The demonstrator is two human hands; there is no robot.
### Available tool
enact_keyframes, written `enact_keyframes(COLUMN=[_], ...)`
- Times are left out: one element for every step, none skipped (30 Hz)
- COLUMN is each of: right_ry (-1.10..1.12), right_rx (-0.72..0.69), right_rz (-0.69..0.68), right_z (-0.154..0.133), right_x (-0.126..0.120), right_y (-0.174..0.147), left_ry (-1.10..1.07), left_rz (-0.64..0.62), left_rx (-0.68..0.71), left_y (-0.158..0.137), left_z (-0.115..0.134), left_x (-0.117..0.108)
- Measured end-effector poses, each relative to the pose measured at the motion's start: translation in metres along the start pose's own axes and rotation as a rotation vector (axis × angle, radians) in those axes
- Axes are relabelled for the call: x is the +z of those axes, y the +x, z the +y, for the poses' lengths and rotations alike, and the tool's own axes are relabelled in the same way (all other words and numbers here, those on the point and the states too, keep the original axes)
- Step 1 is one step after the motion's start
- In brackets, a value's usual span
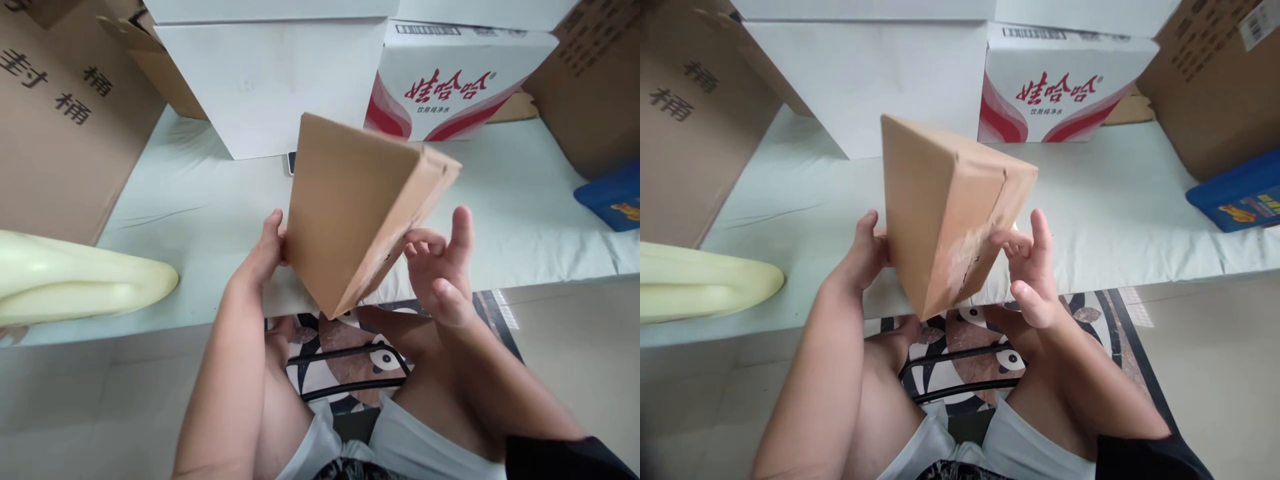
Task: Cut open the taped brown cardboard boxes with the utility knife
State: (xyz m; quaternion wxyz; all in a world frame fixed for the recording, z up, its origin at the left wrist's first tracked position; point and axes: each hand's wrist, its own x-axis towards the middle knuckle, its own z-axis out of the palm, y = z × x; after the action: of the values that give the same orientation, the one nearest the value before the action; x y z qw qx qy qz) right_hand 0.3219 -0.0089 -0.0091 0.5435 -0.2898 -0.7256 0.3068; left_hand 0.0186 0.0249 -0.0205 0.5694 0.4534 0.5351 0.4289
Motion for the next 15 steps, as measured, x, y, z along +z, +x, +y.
enact_keyframes(right_ry=[-0.032,-0.065,-0.100,-0.134,-0.161,-0.177,-0.178,-0.163,-0.140,-0.116,-0.101,-0.095,-0.099,-0.108,-0.120], right_rx=[0.022,0.045,0.070,0.089,0.103,0.112,0.124,0.139,0.151,0.158,0.163,0.162,0.157,0.148,0.138], right_rz=[-0.011,-0.023,-0.038,-0.055,-0.069,-0.073,-0.076,-0.077,-0.077,-0.077,-0.086,-0.107,-0.136,-0.166,-0.195], right_z=[-0.001,-0.002,-0.003,-0.005,-0.007,-0.008,-0.009,-0.009,-0.009,-0.009,-0.008,-0.007,-0.006,-0.006,-0.005], right_x=[-0.001,-0.002,-0.004,-0.005,-0.007,-0.008,-0.010,-0.013,-0.015,-0.016,-0.018,-0.019,-0.019,-0.019,-0.018], right_y=[-0.001,-0.001,-0.002,-0.002,-0.002,-0.001,-0.001,0.000,0.001,0.002,0.002,0.003,0.003,0.003,0.003], left_ry=[0.016,0.039,0.065,0.090,0.109,0.126,0.145,0.167,0.191,0.216,0.238,0.252,0.259,0.263,0.265], left_rz=[-0.039,-0.082,-0.126,-0.167,-0.205,-0.246,-0.290,-0.335,-0.367,-0.374,-0.356,-0.321,-0.260,-0.166,-0.051], left_rx=[-0.066,-0.131,-0.191,-0.241,-0.284,-0.325,-0.359,-0.386,-0.400,-0.391,-0.359,-0.312,-0.251,-0.170,-0.079], left_y=[-0.002,-0.004,-0.007,-0.009,-0.012,-0.014,-0.015,-0.015,-0.013,-0.011,-0.007,-0.003,0.002,0.007,0.011], left_z=[0.005,0.011,0.016,0.021,0.025,0.028,0.028,0.026,0.023,0.018,0.013,0.007,0.002,-0.002,-0.005], left_x=[0.004,0.008,0.012,0.015,0.018,0.021,0.023,0.024,0.025,0.025,0.024,0.023,0.022,0.021,0.019])
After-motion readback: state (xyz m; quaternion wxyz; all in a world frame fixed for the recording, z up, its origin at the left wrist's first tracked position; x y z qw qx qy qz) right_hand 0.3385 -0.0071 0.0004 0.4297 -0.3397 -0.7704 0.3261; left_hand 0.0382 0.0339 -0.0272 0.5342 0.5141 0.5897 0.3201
